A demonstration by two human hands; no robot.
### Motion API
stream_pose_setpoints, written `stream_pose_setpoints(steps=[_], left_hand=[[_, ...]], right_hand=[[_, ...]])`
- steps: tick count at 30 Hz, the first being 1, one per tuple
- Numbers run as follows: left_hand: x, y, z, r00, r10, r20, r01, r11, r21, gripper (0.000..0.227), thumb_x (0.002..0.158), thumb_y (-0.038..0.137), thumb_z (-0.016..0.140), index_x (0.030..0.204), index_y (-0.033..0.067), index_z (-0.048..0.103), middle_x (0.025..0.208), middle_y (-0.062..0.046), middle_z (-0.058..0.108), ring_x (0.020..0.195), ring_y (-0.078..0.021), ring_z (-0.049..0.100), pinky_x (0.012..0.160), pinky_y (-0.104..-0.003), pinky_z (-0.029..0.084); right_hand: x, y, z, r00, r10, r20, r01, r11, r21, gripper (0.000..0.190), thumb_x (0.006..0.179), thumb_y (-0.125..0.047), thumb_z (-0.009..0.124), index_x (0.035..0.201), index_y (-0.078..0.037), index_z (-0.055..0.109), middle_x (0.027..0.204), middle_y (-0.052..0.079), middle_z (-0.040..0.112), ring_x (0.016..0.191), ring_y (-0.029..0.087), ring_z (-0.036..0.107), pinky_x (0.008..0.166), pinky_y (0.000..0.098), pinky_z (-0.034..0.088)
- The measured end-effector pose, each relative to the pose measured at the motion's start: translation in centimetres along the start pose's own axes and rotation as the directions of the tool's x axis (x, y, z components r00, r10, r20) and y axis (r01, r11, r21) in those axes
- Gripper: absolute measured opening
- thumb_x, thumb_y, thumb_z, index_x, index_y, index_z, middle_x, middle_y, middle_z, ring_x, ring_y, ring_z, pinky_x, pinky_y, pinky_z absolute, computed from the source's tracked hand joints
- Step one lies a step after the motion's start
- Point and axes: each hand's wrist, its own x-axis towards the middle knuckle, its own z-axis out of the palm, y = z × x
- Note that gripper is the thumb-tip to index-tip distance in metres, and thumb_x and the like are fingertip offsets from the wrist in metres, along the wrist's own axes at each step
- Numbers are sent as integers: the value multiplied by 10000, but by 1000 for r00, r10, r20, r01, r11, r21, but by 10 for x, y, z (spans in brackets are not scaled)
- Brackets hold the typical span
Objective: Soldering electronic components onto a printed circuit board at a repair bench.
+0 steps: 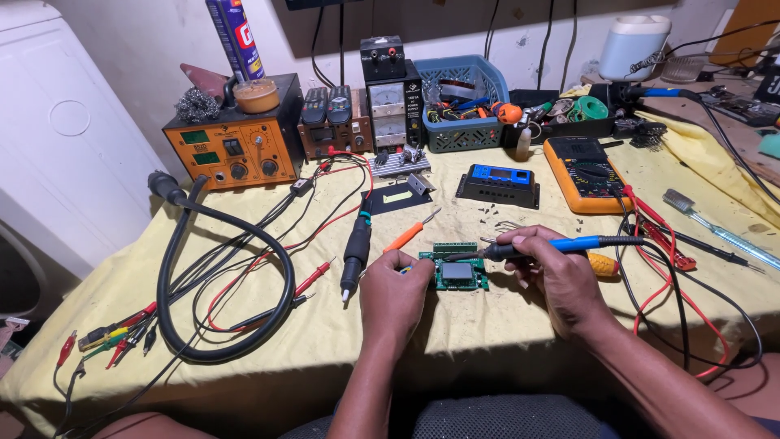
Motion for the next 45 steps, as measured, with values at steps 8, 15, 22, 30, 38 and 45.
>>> stream_pose_setpoints(steps=[8, 15, 22, 30, 38, 45], left_hand=[[1, -2, 1, 1000, 3, -7, -3, 1000, -3, 264, 675, 298, 667, 805, 97, 779, 768, -140, 703, 856, -284, 701, 761, -380, 536], [1, -2, 1, 1000, 6, -6, -6, 1000, 8, 272, 674, 307, 666, 808, 100, 781, 771, -135, 703, 861, -285, 702, 759, -381, 534], [-2, 0, -1, 1000, 6, -3, -6, 1000, 10, 267, 677, 308, 669, 805, 103, 780, 786, -130, 715, 882, -284, 707, 770, -387, 533], [-6, 1, -2, 1000, 16, -5, -16, 998, -62, 261, 678, 276, 663, 817, 93, 786, 829, -130, 724, 890, -265, 698, 800, -385, 537], [-11, 3, -4, 999, 19, -28, -22, 994, -106, 264, 694, 267, 651, 836, 86, 781, 836, -125, 735, 892, -247, 680, 805, -378, 530], [-15, 5, -6, 1000, 14, -21, -15, 996, -87, 245, 713, 269, 652, 832, 100, 783, 849, -127, 750, 901, -273, 693, 808, -388, 536]], right_hand=[[3, 4, -2, 1000, -11, 3, 11, 1000, -2, 308, 863, -170, 661, 1075, 39, 739, 772, 182, 615, 696, 206, 600, 561, 267, 428], [-2, -1, -2, 1000, 0, -6, 0, 999, 36, 318, 865, -169, 649, 1086, 41, 739, 770, 187, 611, 706, 204, 600, 588, 257, 450], [9, 7, -8, 1000, -27, -12, 28, 996, 80, 310, 871, -158, 643, 1088, 46, 729, 782, 183, 616, 731, 197, 615, 622, 242, 472], [16, 9, -18, 999, -2, -42, 8, 987, 158, 340, 881, -260, 624, 1086, -6, 722, 711, 135, 554, 657, 140, 515, 536, 213, 369], [20, 10, -22, 999, 27, -40, -19, 981, 194, 325, 928, -310, 606, 1102, -48, 687, 718, 139, 540, 644, 157, 468, 521, 241, 336], [14, 6, -14, 998, -14, -66, 26, 985, 173, 266, 985, -269, 699, 1127, -48, 661, 787, 167, 666, 656, 138, 538, 566, 234, 410]])
